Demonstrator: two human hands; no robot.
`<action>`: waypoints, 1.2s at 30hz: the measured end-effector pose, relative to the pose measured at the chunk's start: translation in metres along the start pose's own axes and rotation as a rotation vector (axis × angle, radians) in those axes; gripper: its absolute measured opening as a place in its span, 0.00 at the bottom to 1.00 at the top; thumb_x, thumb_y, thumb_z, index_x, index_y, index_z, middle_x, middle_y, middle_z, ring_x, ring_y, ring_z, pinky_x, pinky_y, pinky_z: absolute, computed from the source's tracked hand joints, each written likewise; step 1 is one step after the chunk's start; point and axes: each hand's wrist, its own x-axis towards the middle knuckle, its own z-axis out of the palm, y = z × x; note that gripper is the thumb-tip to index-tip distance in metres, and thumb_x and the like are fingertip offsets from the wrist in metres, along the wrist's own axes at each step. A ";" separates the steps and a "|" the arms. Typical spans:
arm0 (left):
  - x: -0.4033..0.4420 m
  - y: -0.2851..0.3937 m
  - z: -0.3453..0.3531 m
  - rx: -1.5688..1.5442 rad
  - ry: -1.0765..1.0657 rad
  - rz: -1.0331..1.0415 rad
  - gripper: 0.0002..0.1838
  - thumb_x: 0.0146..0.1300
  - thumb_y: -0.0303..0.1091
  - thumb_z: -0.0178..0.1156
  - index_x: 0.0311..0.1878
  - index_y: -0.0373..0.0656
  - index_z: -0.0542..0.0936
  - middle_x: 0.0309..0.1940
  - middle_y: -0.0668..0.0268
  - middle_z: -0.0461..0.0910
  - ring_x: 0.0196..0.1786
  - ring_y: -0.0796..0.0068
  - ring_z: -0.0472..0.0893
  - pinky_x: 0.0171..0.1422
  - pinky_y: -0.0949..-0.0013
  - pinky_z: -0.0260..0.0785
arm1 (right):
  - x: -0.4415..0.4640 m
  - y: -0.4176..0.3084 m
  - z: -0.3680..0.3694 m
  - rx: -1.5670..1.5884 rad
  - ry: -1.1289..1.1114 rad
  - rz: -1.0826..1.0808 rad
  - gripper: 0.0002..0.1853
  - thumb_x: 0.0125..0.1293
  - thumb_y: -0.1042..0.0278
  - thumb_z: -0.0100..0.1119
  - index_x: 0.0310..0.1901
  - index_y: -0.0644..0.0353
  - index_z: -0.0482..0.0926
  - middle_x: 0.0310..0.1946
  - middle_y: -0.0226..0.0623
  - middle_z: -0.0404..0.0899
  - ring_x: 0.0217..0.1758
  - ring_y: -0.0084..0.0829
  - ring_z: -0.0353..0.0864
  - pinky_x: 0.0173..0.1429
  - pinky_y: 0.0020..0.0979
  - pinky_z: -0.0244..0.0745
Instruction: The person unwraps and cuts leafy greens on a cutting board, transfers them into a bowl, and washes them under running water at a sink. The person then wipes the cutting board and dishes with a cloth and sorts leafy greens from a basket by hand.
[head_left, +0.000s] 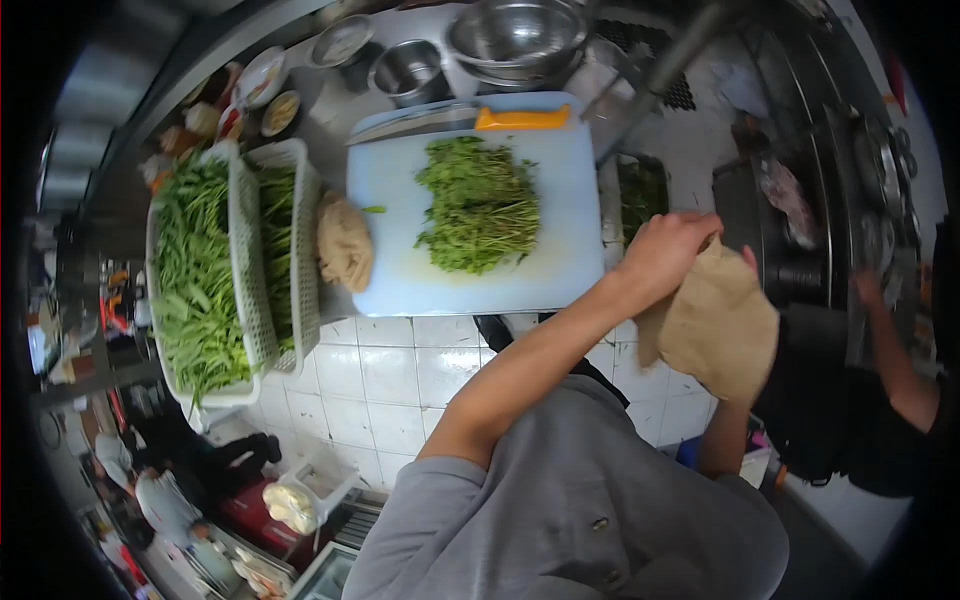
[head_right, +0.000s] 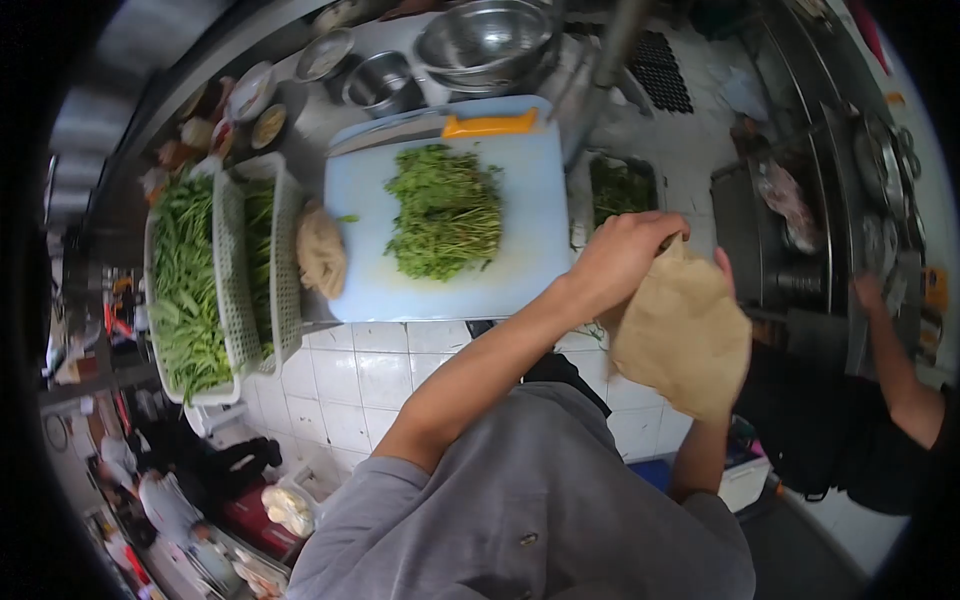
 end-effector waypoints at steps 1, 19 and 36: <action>-0.001 -0.021 0.019 -0.060 0.017 0.087 0.21 0.56 0.27 0.61 0.55 0.40 0.77 0.49 0.51 0.80 0.52 0.48 0.80 0.57 0.59 0.73 | -0.003 -0.001 -0.019 -0.221 -0.085 -0.013 0.27 0.73 0.67 0.47 0.73 0.58 0.59 0.62 0.38 0.72 0.62 0.31 0.74 0.69 0.34 0.67; -0.145 -0.037 -0.132 0.883 0.314 -0.242 0.17 0.58 0.25 0.65 0.52 0.41 0.80 0.61 0.58 0.74 0.65 0.51 0.71 0.67 0.56 0.66 | 0.135 0.104 -0.065 -0.991 -0.150 -0.179 0.27 0.64 0.80 0.58 0.66 0.57 0.71 0.68 0.42 0.67 0.63 0.34 0.74 0.62 0.32 0.72; -0.191 -0.060 -0.120 0.769 0.336 -0.194 0.17 0.50 0.20 0.65 0.45 0.44 0.82 0.58 0.61 0.75 0.62 0.51 0.73 0.63 0.56 0.70 | 0.144 0.131 0.222 -1.283 -0.977 -0.551 0.14 0.60 0.58 0.66 0.43 0.57 0.86 0.42 0.36 0.83 0.50 0.41 0.81 0.54 0.40 0.74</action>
